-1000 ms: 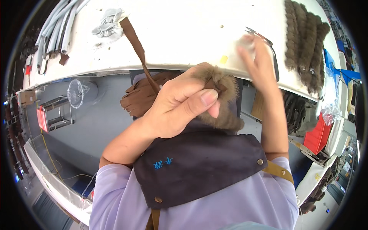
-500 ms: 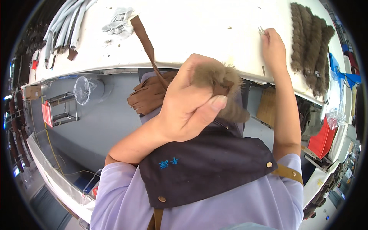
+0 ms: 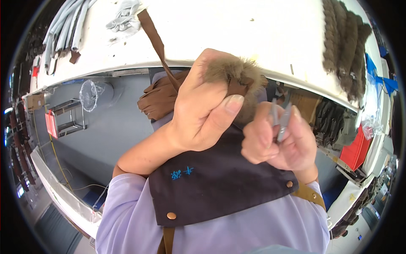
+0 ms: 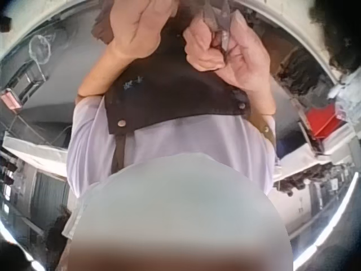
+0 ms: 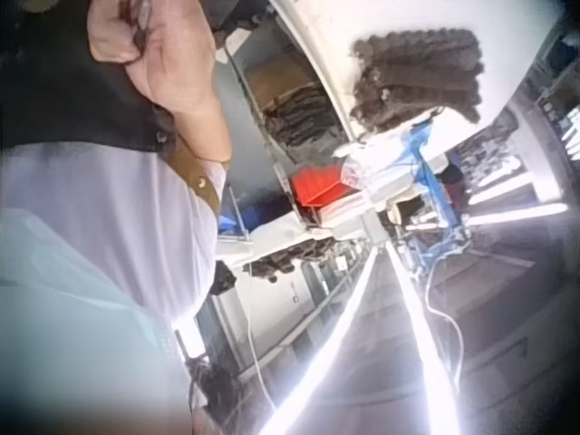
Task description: The person is seen preparing and trimming pieces of fur, possibly for use as garment trim or accessories.
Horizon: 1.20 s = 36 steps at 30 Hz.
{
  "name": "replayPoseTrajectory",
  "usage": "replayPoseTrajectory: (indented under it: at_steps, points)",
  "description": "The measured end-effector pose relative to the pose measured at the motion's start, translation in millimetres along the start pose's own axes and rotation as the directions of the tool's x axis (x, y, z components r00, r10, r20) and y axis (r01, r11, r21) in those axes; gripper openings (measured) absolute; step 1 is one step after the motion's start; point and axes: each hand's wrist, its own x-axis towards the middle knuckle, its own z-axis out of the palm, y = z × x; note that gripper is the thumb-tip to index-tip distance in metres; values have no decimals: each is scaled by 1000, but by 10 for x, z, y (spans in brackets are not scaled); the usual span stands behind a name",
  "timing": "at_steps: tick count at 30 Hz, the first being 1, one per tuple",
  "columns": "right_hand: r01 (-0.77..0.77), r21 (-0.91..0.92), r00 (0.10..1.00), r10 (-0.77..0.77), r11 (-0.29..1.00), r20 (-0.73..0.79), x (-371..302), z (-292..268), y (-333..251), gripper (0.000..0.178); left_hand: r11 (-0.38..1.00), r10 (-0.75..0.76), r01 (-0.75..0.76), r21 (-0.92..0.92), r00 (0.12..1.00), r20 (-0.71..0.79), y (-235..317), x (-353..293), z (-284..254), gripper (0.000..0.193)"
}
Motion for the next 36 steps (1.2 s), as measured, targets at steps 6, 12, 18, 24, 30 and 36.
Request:
replayPoseTrajectory:
  at_steps: [6, 12, 18, 24, 30, 36]
  points:
    - [-69, 22, 997, 68, 997, 34, 91, 98, 58, 45, 994, 95, -98, -39, 994, -54, 1, -5, 54, 22]
    - [-59, 68, 997, 55, 996, 49, 73, 75, 112, 43, 992, 118, -123, -42, 988, -98, 21, -31, 73, 23]
    - [-61, 103, 997, 56, 993, 47, 71, 81, 129, 43, 984, 154, -148, 99, 986, -59, 31, -21, 62, 22]
    - [-78, 144, 996, 72, 987, 44, 68, 88, 124, 44, 993, 112, -110, 32, 990, -83, 34, -38, 83, 22]
    - [-92, 158, 996, 89, 983, 26, 60, 97, 119, 44, 992, 113, -111, 53, 993, -35, 36, -32, 75, 22]
    - [-142, 287, 989, 124, 948, 79, 51, 69, 131, 44, 991, 111, -112, 72, 994, 16, 41, -31, 64, 22]
